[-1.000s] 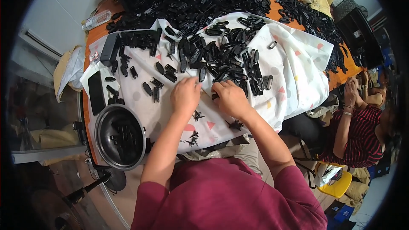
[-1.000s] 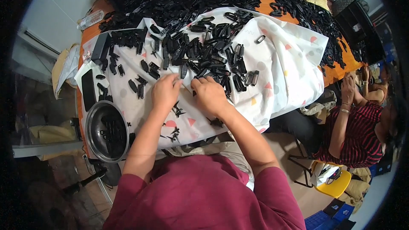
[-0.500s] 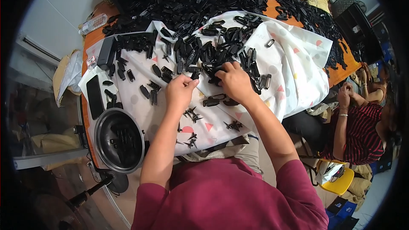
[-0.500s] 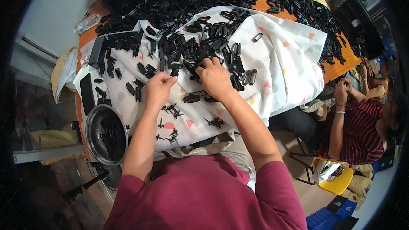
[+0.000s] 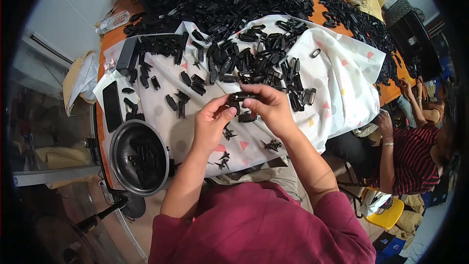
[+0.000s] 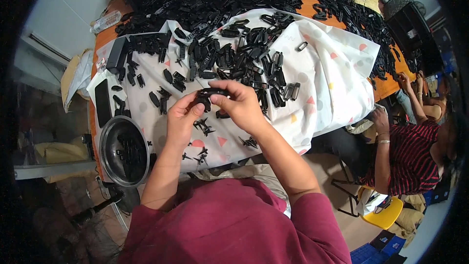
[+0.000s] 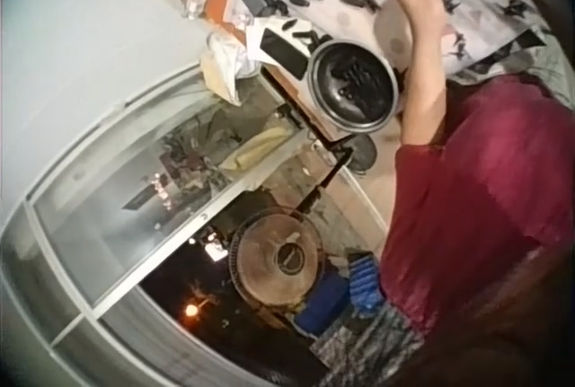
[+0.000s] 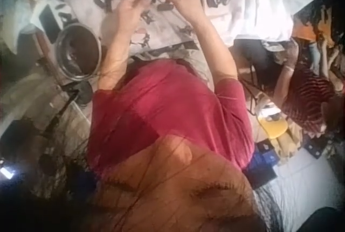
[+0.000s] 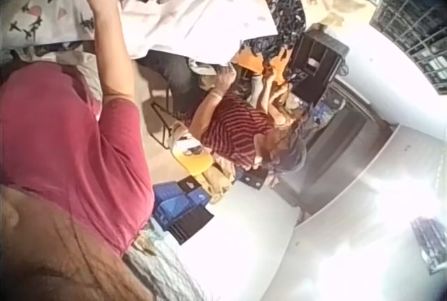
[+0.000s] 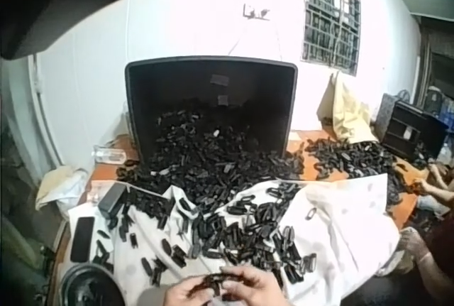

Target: Assembling small black plastic parts by hand on a workbench.

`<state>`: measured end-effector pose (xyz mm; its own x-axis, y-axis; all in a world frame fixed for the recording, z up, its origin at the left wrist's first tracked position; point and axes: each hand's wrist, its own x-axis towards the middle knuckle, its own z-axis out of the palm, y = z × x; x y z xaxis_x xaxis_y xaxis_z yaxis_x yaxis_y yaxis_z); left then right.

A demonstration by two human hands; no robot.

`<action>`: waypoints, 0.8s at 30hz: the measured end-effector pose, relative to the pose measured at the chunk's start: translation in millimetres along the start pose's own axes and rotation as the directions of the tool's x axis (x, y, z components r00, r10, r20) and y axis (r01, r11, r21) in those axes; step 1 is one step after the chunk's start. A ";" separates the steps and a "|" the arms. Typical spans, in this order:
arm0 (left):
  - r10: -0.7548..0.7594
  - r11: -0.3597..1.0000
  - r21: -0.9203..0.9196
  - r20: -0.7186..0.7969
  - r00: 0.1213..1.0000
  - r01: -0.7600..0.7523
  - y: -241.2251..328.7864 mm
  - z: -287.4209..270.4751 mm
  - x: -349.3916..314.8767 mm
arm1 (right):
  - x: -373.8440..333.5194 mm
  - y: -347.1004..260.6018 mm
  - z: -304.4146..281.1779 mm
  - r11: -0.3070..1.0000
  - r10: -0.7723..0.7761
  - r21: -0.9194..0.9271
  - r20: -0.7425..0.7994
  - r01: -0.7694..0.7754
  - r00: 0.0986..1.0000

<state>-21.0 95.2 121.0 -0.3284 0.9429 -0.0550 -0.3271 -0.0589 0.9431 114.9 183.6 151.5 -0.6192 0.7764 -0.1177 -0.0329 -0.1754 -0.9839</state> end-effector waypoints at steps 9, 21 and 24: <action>0.087 0.994 0.068 -0.014 0.996 -0.086 3.6 3.9 -8.7 | -18.4 -7.0 -7.8 0.577 -0.571 -0.591 0.202 0.563 0.796; 0.268 0.912 0.292 0.112 0.957 -0.289 28.2 6.8 -5.4 | -30.1 -14.2 -5.8 0.680 -0.569 -0.494 0.111 0.542 0.815; 0.269 0.890 0.340 0.143 0.952 -0.303 27.8 4.6 -8.4 | -35.5 -12.9 -6.6 0.676 -0.558 -0.511 0.115 0.531 0.822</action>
<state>-23.3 87.2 149.2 -0.2745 0.9289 0.2485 0.1092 -0.2266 0.9678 142.4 162.3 167.4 -0.5806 0.6664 0.4677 0.0500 0.6026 -0.7965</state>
